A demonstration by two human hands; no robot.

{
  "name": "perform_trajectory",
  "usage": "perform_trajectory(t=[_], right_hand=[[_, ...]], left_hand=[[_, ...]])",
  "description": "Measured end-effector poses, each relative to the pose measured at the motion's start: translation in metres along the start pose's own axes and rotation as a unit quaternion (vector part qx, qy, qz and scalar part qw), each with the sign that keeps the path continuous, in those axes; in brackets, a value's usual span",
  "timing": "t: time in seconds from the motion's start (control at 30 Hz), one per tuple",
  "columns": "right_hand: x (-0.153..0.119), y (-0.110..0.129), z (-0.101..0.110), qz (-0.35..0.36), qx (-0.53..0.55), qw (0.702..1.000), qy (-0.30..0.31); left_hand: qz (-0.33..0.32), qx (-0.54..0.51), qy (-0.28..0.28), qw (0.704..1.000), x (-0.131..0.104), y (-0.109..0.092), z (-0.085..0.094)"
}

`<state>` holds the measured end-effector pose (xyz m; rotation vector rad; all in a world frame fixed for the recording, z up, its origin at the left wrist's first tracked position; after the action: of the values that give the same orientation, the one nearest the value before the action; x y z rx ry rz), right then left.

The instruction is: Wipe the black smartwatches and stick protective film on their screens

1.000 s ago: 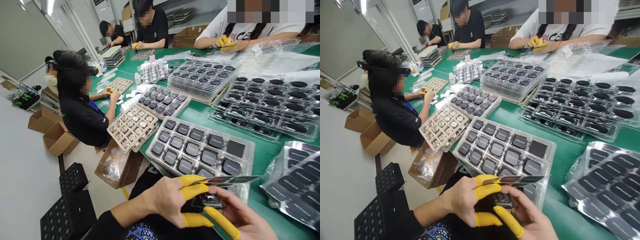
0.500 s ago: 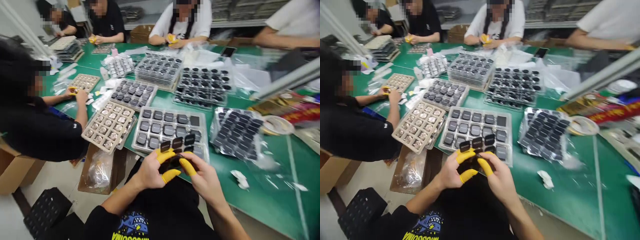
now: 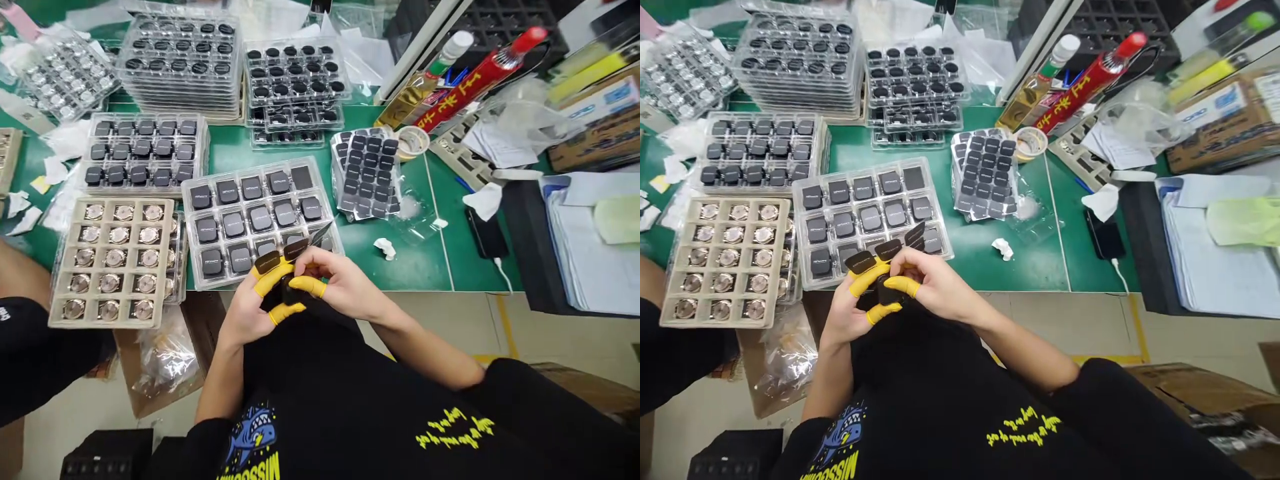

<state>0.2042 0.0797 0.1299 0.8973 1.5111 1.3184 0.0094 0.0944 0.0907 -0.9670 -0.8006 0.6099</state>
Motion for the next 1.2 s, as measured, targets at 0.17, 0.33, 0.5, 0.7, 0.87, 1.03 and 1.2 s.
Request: perform_trajectory(t=[0.17,0.33,0.5,0.7,0.87,1.03,1.2], right_hand=[[-0.004,0.000,0.008,0.008,-0.075,0.997,0.025],[-0.018,0.012,0.007,0.113,-0.169,0.979,-0.015],[-0.056,0.030,0.028,0.140,-0.159,0.972,-0.103],[-0.111,-0.015,0.174,0.006,-0.131,0.929,-0.345],[-0.117,-0.093,0.313,-0.180,-0.203,0.836,-0.478],[-0.080,-0.145,0.365,-0.273,-0.249,0.808,-0.459],[-0.063,-0.166,0.369,-0.312,-0.306,0.764,-0.475]], left_hand=[[0.005,0.018,-0.017,1.000,0.004,0.000,-0.004],[-0.058,0.017,-0.064,0.996,0.003,0.003,-0.006],[-0.013,-0.095,-0.087,0.992,0.008,0.016,-0.014],[0.079,-0.194,-0.074,0.975,0.003,0.028,-0.020],[0.118,-0.226,-0.061,0.965,0.000,0.036,-0.023],[0.145,-0.167,-0.105,0.970,0.003,0.026,-0.023],[0.139,-0.087,-0.158,0.974,0.001,0.021,-0.016]])
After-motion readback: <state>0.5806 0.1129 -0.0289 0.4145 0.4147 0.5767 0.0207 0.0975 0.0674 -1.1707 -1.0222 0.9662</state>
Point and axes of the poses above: each hand's wrist, its own x-axis towards the middle knuckle, its own z-axis out of the back of the hand, y = z × x, the point moved 5 cm from there along x, towards the middle knuckle, and after that the axes turned 5 degrees about y, right-handed, at the moved point
